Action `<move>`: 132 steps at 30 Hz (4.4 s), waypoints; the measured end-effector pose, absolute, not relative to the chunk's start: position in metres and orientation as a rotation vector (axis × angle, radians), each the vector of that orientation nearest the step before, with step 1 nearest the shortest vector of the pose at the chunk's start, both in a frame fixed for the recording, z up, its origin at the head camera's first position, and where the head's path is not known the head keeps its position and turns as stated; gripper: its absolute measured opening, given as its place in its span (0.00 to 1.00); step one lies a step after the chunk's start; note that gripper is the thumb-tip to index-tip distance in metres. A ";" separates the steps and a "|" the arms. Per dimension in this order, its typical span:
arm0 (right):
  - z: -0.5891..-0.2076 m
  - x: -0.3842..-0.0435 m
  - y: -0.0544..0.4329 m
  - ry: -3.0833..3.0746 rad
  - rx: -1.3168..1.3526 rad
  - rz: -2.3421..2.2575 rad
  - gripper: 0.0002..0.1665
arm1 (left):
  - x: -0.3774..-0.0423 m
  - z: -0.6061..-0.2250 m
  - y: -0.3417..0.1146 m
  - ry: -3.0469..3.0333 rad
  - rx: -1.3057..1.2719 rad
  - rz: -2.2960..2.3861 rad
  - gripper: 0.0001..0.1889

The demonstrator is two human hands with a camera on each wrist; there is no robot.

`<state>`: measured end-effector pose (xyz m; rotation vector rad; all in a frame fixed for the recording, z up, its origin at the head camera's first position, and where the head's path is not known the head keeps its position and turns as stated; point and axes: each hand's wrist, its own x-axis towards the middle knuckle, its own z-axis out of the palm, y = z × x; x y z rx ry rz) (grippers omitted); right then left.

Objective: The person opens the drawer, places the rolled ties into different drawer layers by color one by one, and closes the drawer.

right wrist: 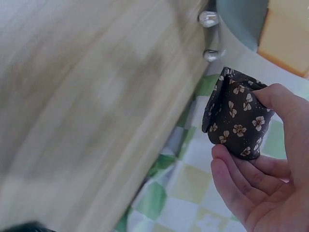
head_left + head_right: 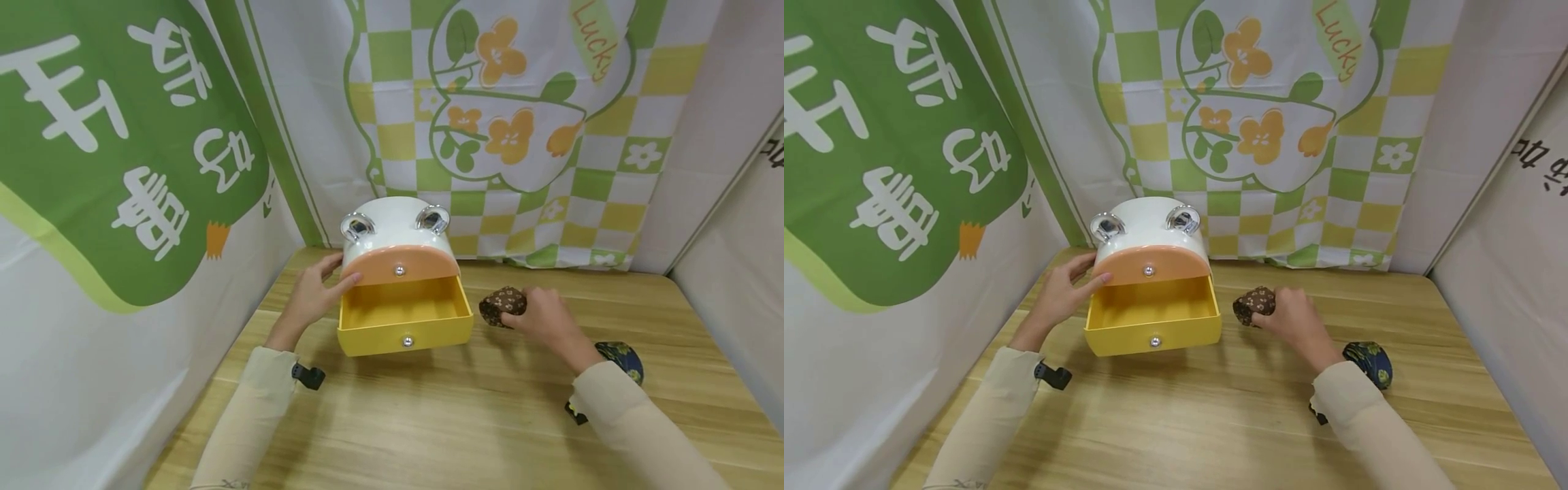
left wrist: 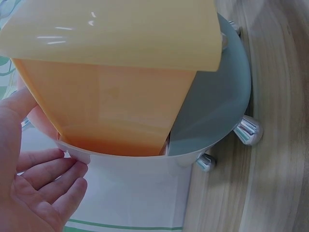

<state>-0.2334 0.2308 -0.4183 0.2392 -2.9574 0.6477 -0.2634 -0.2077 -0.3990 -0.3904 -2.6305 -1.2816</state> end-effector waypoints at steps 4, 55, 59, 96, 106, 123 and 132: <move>-0.402 -0.229 0.231 -2.960 0.285 0.687 0.31 | -0.264 -0.399 -0.207 -2.633 -0.387 -1.286 0.41; -0.316 -0.232 0.121 -2.892 0.901 0.671 0.19 | -0.264 -0.396 -0.208 -2.646 -0.389 -1.292 0.41; -0.324 -0.234 0.114 -2.895 0.917 0.699 0.20 | -0.264 -0.394 -0.209 -2.643 -0.383 -1.293 0.41; -0.365 -0.260 0.086 -2.889 0.973 0.601 0.40 | -0.263 -0.396 -0.207 -2.636 -0.385 -1.315 0.41; -0.349 -0.249 0.099 -2.912 1.004 0.649 0.32 | -0.262 -0.394 -0.207 -2.656 -0.381 -1.322 0.41; -0.319 -0.192 0.116 -2.727 0.877 0.752 0.14 | -0.264 -0.396 -0.206 -2.642 -0.375 -1.320 0.41; -0.337 -0.169 0.110 -2.673 0.855 0.798 0.09 | -0.264 -0.397 -0.206 -2.642 -0.387 -1.313 0.41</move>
